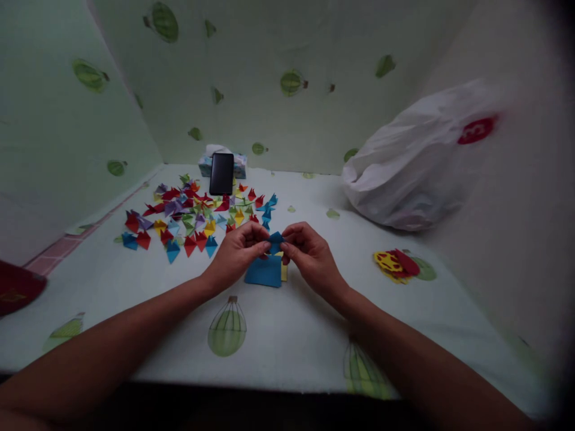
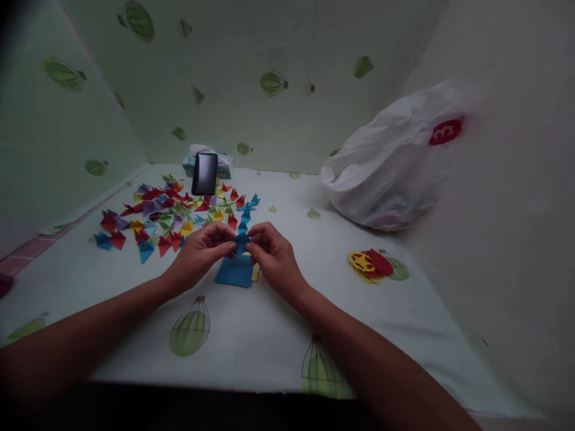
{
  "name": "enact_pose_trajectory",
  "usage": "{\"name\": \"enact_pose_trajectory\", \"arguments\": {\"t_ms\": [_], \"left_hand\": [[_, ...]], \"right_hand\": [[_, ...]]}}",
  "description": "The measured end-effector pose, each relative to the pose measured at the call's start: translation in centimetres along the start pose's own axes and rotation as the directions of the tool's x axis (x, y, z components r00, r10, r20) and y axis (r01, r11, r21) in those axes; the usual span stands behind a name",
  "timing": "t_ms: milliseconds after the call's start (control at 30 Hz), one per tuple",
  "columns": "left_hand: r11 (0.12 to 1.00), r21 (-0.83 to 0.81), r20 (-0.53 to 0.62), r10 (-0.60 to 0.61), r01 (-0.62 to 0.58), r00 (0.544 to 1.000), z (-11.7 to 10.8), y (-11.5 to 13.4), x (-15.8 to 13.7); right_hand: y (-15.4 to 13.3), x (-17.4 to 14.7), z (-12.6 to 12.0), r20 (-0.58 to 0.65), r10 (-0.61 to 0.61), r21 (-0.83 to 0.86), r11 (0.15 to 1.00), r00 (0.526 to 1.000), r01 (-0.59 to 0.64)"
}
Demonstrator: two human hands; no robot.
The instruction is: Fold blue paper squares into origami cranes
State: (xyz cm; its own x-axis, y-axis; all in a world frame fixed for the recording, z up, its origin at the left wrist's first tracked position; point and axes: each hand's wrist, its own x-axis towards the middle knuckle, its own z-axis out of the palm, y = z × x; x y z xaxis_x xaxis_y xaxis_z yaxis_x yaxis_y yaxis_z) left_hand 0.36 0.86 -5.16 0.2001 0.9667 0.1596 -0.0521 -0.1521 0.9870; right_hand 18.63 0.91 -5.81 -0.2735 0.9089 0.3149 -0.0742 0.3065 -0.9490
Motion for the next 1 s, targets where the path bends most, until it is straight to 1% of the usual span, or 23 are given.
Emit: {"name": "enact_pose_trajectory", "arguments": {"t_ms": [200,333,500,633,700,833,933,1000], "left_hand": [[0.999,-0.019,0.007,-0.039,0.039,0.999,-0.01,0.0,-0.18],[0.998,0.002,0.041,-0.064,0.064,0.997,0.02,-0.02,-0.27],[0.996,-0.02,0.012,-0.082,0.082,0.997,0.05,-0.07,-0.35],[0.991,-0.005,0.051,-0.136,0.137,0.989,0.2,-0.03,-0.41],[0.987,-0.029,0.033,-0.155,0.156,0.987,0.31,-0.03,-0.4],[0.976,-0.078,-0.007,-0.202,0.201,0.979,0.46,-0.03,-0.29],[0.974,-0.085,0.001,-0.21,0.209,0.978,0.45,0.0,-0.27],[0.976,-0.083,0.012,-0.201,0.201,0.98,0.42,0.0,-0.31]], "right_hand": [[-0.02,-0.03,-0.05,-0.009,-0.008,-0.024,1.0,1.0,0.008],[-0.17,0.04,-0.14,-0.001,0.035,-0.045,0.998,0.999,-0.035],[-0.32,0.11,-0.09,-0.009,0.079,0.018,0.997,0.997,-0.078],[-0.37,0.01,-0.06,-0.005,0.103,-0.014,0.995,0.995,-0.103],[-0.38,-0.01,-0.12,-0.02,0.108,-0.022,0.994,0.994,-0.109],[-0.28,0.15,-0.37,-0.067,0.115,0.037,0.993,0.991,-0.113],[-0.09,0.29,-0.45,-0.06,0.127,0.058,0.991,0.99,-0.124],[0.07,0.3,-0.39,-0.042,0.13,0.037,0.991,0.991,-0.129]]}}
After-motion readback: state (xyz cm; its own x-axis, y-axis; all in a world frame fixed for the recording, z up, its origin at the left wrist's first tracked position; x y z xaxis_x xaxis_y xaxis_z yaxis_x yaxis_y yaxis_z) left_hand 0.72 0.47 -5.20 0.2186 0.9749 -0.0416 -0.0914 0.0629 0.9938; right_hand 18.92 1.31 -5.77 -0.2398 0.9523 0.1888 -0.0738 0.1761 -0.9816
